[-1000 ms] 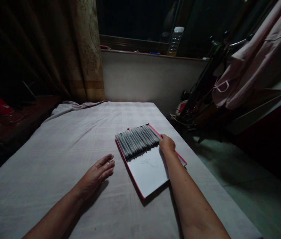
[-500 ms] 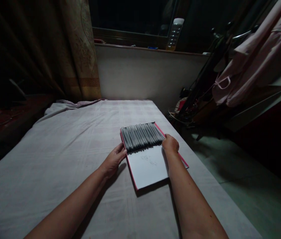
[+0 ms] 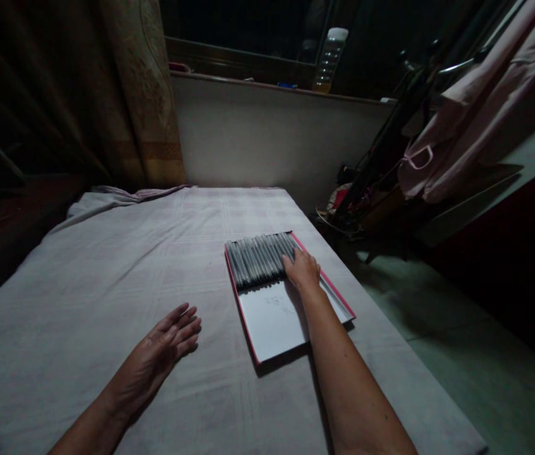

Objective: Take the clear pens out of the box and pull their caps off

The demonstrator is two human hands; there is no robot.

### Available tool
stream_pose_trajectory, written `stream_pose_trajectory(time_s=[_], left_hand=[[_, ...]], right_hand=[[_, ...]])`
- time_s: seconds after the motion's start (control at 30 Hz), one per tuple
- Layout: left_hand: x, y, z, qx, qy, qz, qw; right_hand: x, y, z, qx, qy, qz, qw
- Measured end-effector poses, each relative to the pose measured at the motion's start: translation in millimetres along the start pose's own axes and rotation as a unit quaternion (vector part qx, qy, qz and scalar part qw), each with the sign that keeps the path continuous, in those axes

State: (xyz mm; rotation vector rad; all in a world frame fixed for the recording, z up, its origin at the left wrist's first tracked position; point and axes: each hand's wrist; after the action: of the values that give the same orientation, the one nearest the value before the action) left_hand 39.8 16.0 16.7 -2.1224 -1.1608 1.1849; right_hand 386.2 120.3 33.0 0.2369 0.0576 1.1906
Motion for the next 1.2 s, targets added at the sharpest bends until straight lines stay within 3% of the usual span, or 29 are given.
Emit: stream_pose_trajectory(time_s=[0.27,0.53,0.87,1.2], left_hand=[[1.1,-8.1,4.0,-0.035,0.019,0.042,0.998],[-0.2,-10.9,3.5,-0.044,0.022,0.046,0.998],[-0.3,-16.7,2.1,-0.105,0.000,0.042,0.994],[-1.7,-16.6,2.5,-0.108,0.016,0.037,0.993]], right_hand=[[2.0,12.8,0.9,0.002,0.019,0.012,1.000],[17.9,23.9,-0.8,0.024,0.064,-0.018,0.998],[36.5,30.7,7.8,0.040,0.125,0.027,0.991],[29.7,37.0,13.6,0.022,0.138,0.025,0.990]])
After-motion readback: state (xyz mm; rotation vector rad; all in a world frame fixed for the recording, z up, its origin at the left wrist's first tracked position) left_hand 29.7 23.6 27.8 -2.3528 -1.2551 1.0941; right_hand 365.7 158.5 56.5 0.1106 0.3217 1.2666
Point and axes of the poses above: each hand's wrist, its own x-axis towards the middle knuckle, its own z-axis out of the back of the hand, y = z × x, and after that the axes turned 4 degrees about z, right-handed
